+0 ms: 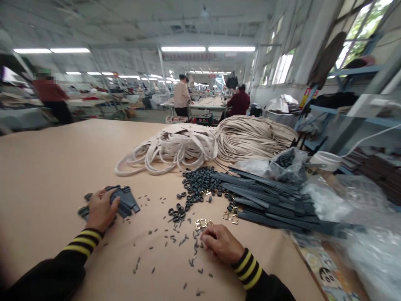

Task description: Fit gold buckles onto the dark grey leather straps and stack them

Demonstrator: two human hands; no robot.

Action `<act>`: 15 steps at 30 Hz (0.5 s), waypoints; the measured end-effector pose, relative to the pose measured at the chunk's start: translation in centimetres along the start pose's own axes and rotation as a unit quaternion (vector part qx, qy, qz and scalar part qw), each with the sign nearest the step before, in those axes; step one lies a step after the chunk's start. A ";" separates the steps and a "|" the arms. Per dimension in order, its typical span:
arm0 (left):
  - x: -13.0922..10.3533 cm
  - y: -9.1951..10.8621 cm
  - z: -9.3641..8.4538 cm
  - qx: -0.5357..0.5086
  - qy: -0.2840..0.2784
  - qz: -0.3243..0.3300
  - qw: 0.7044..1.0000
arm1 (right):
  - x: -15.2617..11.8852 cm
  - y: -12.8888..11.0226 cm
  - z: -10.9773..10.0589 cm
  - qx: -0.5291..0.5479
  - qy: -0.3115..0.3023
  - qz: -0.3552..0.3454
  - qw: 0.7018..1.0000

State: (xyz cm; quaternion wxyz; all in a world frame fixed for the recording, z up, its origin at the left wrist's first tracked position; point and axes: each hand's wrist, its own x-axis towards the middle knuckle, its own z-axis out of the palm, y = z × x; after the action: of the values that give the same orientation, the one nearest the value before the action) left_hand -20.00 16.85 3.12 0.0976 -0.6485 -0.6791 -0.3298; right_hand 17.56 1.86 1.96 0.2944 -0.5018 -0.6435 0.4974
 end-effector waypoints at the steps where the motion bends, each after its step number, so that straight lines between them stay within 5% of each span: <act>1: -1.4 1.1 0.5 -0.009 0.011 0.035 0.999 | 0.0 0.3 -1.3 -0.041 0.057 -0.008 0.997; 4: -6.5 6.1 0.9 -0.136 -0.055 0.123 0.981 | -0.9 1.8 -5.5 -0.228 0.250 0.000 0.941; 6: -9.8 10.0 0.6 -0.216 -0.106 0.143 0.960 | -1.9 2.7 -7.5 -0.351 0.306 0.051 0.883; 10: -14.4 15.7 -0.2 -0.311 -0.181 0.151 0.921 | -3.1 3.5 -8.0 -0.498 0.288 0.100 0.812; 15: -16.1 17.1 -0.2 -0.360 -0.220 0.128 0.898 | -3.3 3.5 -7.0 -0.547 0.296 0.089 0.778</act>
State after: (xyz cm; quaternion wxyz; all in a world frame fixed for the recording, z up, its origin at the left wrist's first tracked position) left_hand -1.67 2.58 -0.30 -0.2531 -0.7765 -0.4298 -0.3851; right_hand 26.02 1.23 1.43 0.1008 -0.7561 -0.6408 -0.0870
